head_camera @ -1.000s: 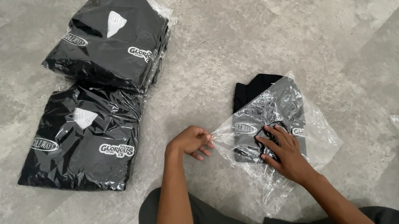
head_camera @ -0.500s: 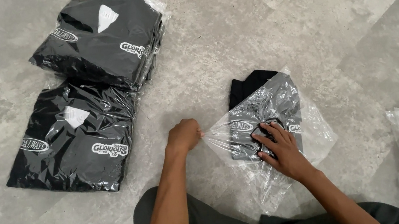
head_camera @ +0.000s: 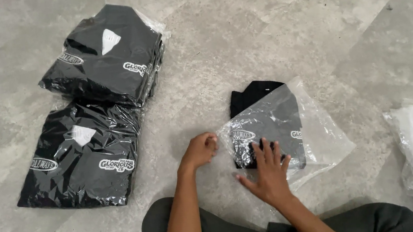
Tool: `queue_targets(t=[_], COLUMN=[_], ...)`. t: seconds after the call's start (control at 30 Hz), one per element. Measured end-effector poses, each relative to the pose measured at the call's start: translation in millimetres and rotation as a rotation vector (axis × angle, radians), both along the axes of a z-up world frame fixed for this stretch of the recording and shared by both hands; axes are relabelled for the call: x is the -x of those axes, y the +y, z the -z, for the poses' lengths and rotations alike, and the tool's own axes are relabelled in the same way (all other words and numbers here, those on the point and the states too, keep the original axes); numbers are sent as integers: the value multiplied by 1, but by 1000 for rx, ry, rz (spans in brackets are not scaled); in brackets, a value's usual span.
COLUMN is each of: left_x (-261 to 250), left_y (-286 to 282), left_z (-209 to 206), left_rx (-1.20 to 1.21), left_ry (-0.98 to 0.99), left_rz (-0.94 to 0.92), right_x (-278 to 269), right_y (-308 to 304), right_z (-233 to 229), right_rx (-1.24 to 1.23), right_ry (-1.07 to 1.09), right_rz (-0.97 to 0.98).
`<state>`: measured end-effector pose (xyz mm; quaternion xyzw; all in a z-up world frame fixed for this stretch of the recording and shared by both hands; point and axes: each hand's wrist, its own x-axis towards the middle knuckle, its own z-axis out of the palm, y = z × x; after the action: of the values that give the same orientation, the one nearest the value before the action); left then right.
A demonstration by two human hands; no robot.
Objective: The person folds black polo shirts and places each one into a clear plastic bag, then seals the bag and stacks it with others. The process is repeated for multiple shirts.
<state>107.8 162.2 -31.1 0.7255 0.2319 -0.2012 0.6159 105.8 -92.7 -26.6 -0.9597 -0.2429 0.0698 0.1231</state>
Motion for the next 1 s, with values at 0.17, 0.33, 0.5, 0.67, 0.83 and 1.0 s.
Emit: queue_targets(t=[0.17, 0.33, 0.5, 0.67, 0.83, 1.0], left_x=[16, 18, 39, 47, 37, 34], left_y=[-9, -5, 12, 3, -10, -21], left_z=[-5, 18, 31, -24, -12, -25], left_rx=[38, 97, 357, 504, 558, 585], left_ry=[30, 84, -12, 3, -23, -25], left_rz=[-177, -645, -1047, -910, -685, -524], right_x=[17, 14, -6, -8, -48, -68], right_y=[14, 33, 54, 52, -9, -60], right_z=[19, -1, -26, -130, -94, -50], right_rx=[87, -126, -459, -1480, -1806, -1836], right_ry=[-279, -111, 367, 1232, 1451, 1406], right_rz=[-19, 20, 214, 199, -23, 190])
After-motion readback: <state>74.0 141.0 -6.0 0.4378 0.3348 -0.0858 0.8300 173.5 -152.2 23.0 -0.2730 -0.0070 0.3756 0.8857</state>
